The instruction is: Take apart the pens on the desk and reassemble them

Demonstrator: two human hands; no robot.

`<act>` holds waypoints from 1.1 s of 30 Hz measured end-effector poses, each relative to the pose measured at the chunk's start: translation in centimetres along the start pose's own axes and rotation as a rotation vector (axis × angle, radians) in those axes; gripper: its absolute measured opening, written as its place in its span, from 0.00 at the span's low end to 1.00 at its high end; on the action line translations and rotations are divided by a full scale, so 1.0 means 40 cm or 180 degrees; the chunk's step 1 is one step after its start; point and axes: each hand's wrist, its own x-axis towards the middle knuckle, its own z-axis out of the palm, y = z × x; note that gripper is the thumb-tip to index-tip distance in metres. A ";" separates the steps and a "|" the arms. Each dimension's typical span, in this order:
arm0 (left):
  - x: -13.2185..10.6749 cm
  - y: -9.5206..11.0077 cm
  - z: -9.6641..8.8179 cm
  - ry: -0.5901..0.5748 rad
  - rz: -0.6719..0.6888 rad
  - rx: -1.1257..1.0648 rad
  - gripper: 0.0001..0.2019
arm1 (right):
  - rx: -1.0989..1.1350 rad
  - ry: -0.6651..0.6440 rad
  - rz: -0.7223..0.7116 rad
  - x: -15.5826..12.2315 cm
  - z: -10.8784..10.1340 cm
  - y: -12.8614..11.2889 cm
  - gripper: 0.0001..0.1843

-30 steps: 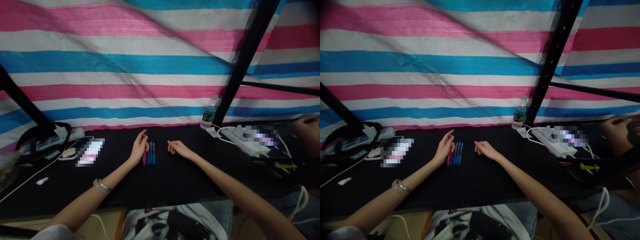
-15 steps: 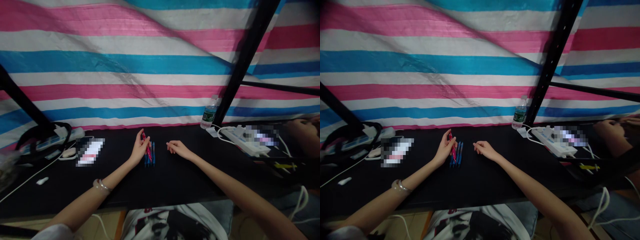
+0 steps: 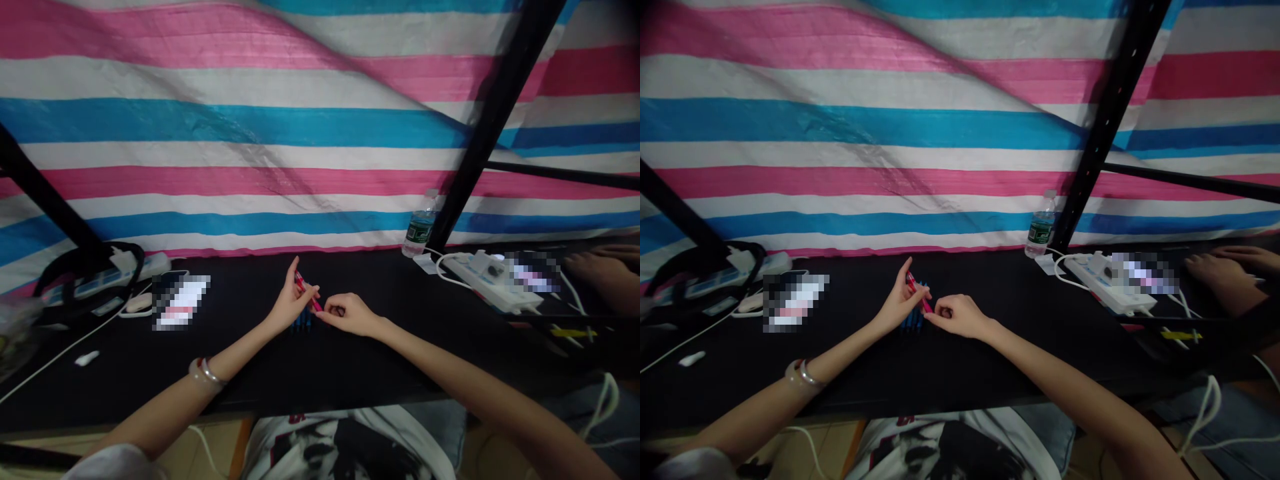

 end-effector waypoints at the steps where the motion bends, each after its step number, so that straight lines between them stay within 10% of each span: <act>1: -0.001 -0.001 0.002 -0.0023 -0.0006 0.0002 0.44 | -0.0094 -0.0004 -0.0008 -0.002 0.001 -0.004 0.19; 11: 0.005 -0.025 -0.012 0.0311 0.0187 0.0532 0.40 | -0.0580 0.0281 0.0266 -0.005 0.006 -0.005 0.16; 18: 0.025 -0.027 -0.062 0.0832 0.0197 0.1874 0.13 | -0.1218 0.0269 0.0875 0.002 0.006 0.003 0.17; 33: 0.015 -0.024 -0.062 0.0277 0.0194 0.3549 0.08 | -0.1547 -0.0051 0.1009 0.004 0.004 0.011 0.19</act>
